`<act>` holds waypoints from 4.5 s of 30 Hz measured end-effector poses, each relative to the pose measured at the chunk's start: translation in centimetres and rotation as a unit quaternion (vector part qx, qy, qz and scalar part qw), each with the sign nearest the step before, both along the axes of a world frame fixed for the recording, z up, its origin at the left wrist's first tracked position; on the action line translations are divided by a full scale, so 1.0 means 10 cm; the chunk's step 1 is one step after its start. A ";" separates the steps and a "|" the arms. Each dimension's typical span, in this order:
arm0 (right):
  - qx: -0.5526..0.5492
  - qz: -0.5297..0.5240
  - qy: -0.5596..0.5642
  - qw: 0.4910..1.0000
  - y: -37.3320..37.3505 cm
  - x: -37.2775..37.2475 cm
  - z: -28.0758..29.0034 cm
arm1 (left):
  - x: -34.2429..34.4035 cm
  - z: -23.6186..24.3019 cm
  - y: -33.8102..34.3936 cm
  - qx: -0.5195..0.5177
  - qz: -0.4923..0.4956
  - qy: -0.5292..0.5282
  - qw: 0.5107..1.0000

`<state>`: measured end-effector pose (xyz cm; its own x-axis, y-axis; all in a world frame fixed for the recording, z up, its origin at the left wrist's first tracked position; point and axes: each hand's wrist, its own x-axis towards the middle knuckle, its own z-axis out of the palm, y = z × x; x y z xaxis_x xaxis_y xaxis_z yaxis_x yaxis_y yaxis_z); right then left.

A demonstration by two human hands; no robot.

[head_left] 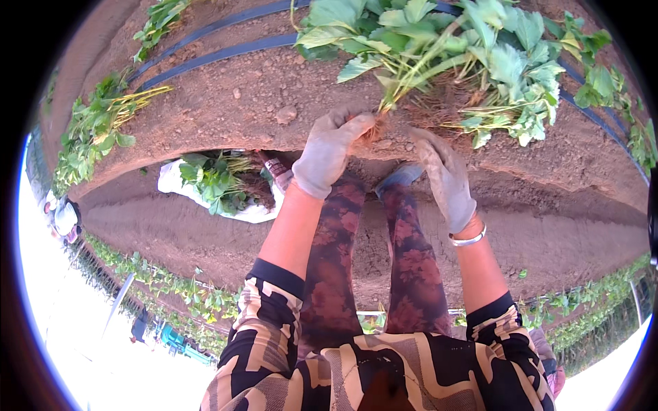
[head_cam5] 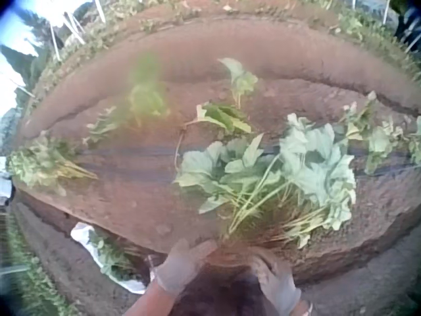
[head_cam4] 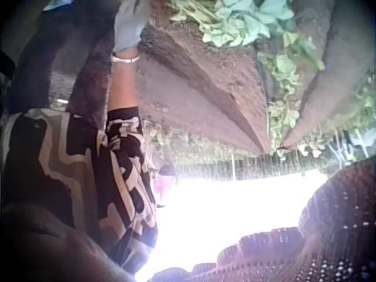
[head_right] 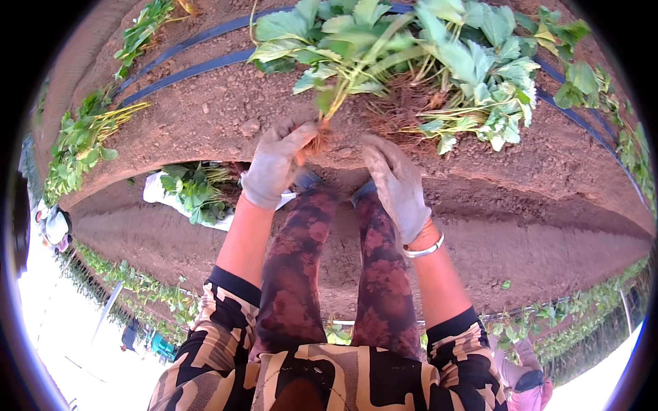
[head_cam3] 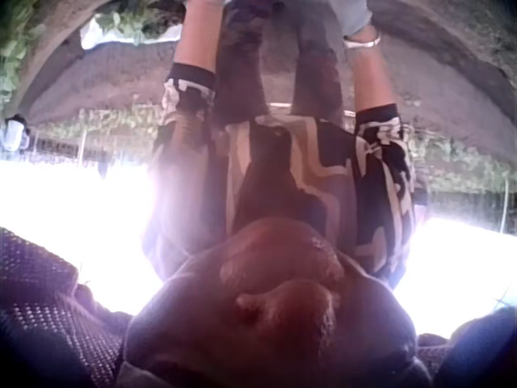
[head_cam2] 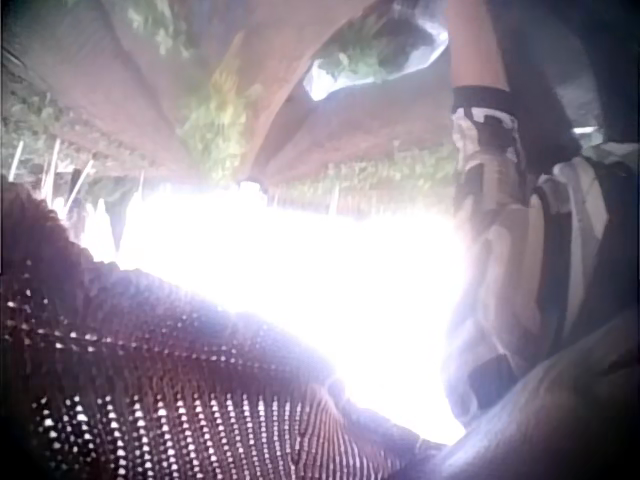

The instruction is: The person plants seedlings into a prepared garden bed. They pick up seedlings from a white sack, place them into holes in the soil, and pat the dirt around the base to secure them. The process is repeated continuously along the row.

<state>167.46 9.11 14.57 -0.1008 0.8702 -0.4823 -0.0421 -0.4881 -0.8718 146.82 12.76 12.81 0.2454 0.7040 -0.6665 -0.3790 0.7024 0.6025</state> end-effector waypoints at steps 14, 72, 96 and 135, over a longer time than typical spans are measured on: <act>0.044 0.257 -0.116 0.958 0.41 -1.59 0.20 | -1.20 0.37 -0.27 0.015 0.033 0.129 0.991; 0.370 0.367 -0.491 0.698 1.68 -3.77 -1.09 | -3.03 -0.76 0.91 0.174 -0.114 0.718 0.664; 0.098 -0.019 -0.323 0.941 0.25 0.22 0.14 | -0.01 -0.31 -0.04 0.152 -0.008 0.354 0.923; 0.001 -0.371 -0.163 0.914 0.35 4.10 -0.61 | 3.21 -0.04 0.48 0.152 -0.211 0.202 0.944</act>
